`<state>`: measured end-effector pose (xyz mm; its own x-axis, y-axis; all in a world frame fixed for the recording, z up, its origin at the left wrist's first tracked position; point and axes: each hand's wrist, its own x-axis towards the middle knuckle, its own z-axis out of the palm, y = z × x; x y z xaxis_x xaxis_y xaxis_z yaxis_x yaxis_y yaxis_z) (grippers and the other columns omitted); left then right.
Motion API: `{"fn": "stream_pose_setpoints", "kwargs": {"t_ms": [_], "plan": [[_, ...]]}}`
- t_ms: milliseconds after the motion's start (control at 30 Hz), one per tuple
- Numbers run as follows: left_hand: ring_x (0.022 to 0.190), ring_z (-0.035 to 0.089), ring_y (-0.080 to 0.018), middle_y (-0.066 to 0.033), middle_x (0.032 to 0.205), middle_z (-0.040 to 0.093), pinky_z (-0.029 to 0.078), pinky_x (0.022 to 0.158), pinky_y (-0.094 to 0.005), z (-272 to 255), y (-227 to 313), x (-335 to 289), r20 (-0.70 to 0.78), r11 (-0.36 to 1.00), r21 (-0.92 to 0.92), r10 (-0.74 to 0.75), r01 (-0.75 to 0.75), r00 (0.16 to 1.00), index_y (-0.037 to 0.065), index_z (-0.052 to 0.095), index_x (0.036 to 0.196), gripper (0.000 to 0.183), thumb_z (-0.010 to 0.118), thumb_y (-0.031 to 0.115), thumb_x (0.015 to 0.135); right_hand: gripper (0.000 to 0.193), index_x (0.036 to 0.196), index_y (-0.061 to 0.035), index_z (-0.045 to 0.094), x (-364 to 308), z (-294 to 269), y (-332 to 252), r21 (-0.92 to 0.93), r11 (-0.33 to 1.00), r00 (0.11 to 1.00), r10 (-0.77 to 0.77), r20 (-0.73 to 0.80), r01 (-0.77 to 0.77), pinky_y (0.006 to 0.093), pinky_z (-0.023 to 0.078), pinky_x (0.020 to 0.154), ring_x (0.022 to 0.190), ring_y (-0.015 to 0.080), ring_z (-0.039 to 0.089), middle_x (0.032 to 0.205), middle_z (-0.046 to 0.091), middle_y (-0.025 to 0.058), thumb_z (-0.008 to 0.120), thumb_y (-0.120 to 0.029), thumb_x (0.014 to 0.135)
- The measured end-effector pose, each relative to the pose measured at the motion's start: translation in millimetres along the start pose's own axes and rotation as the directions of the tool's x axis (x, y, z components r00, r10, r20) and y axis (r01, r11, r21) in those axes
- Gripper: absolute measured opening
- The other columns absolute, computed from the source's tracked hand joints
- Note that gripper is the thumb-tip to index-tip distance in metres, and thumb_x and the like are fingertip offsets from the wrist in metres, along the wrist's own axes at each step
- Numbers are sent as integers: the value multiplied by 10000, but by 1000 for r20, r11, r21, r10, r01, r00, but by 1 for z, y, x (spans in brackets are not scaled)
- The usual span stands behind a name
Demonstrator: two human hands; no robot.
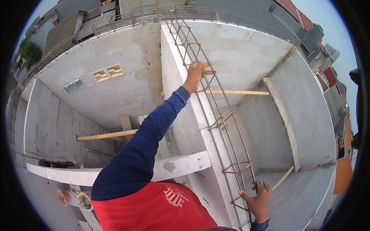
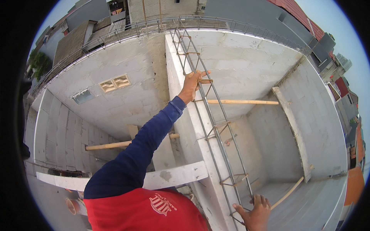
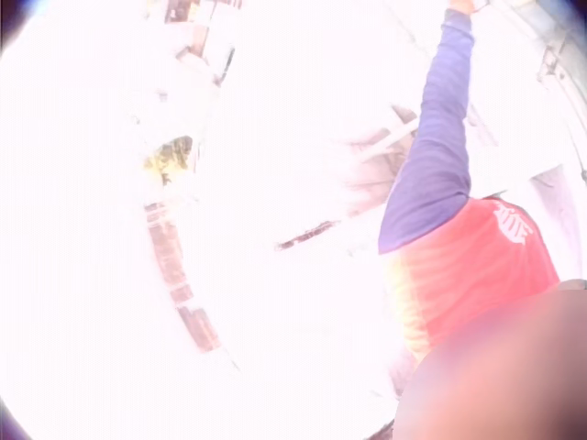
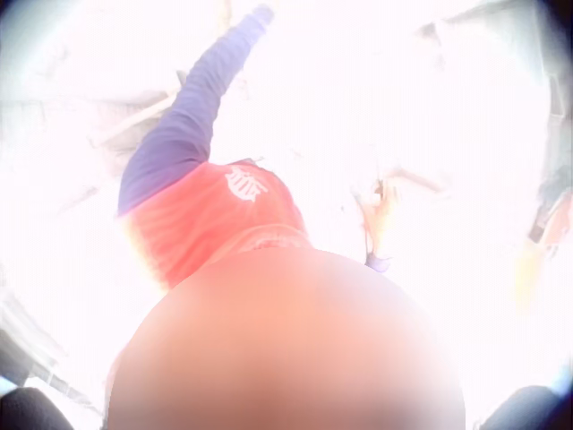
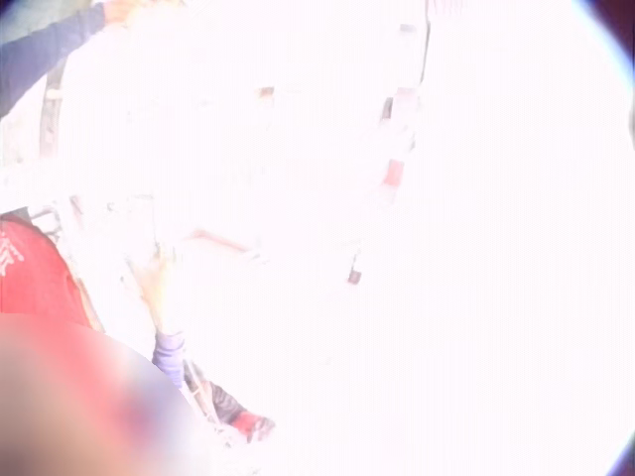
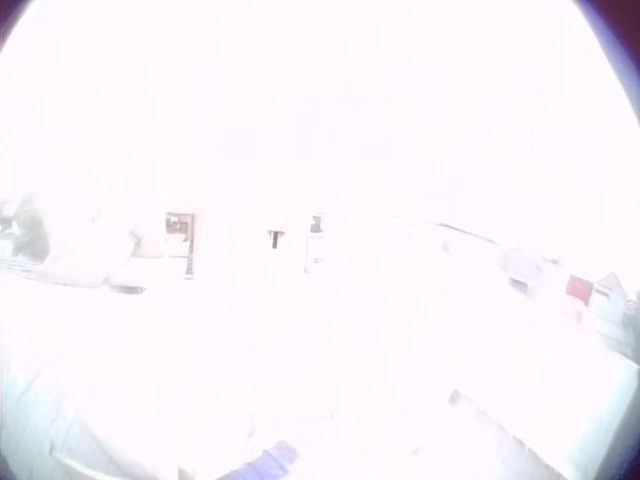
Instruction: The person walks along a concrete wall at a construction site and positions a long rebar cage along the wall's top edge. He adjusts the cage with both hands and uses a hammer to tap it into place while other workers are visible nearby.
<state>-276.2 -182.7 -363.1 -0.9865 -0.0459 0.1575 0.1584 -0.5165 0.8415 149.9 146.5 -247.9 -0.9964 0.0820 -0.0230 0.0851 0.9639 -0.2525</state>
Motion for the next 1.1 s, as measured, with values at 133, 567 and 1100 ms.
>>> {"fn": "stream_pose_setpoints", "kwargs": {"t_ms": [133,567,1100], "plan": [[941,783,-199,-156,1275,719,275,347,-169,1,3,-2,-18,1000,15,-15,15,1000,171,491,827,197,530,223,1013,721,1095,2,672,-15,-7,35,110,994,1000,17,-1,-16,432,498,760,924,306,639,960,639,133,918,-522,666],[1174,703,-265,-237,1421,610,359,402,-158,-23,-18,43,42,998,24,-59,58,997,66,483,964,105,499,153,1021,860,1290,-5,635,-112,2,59,243,852,867,493,-73,-464,494,470,1000,1107,410,649,1126,695,218,764,-684,779],[1228,608,-323,-157,1420,584,511,1002,-407,-38,33,-63,-167,801,578,-70,155,984,48,510,1262,380,496,354,1037,898,1389,-97,598,-151,9,87,7,956,936,289,-202,-294,543,445,1054,1201,422,588,1271,621,223,846,-628,708]]}}
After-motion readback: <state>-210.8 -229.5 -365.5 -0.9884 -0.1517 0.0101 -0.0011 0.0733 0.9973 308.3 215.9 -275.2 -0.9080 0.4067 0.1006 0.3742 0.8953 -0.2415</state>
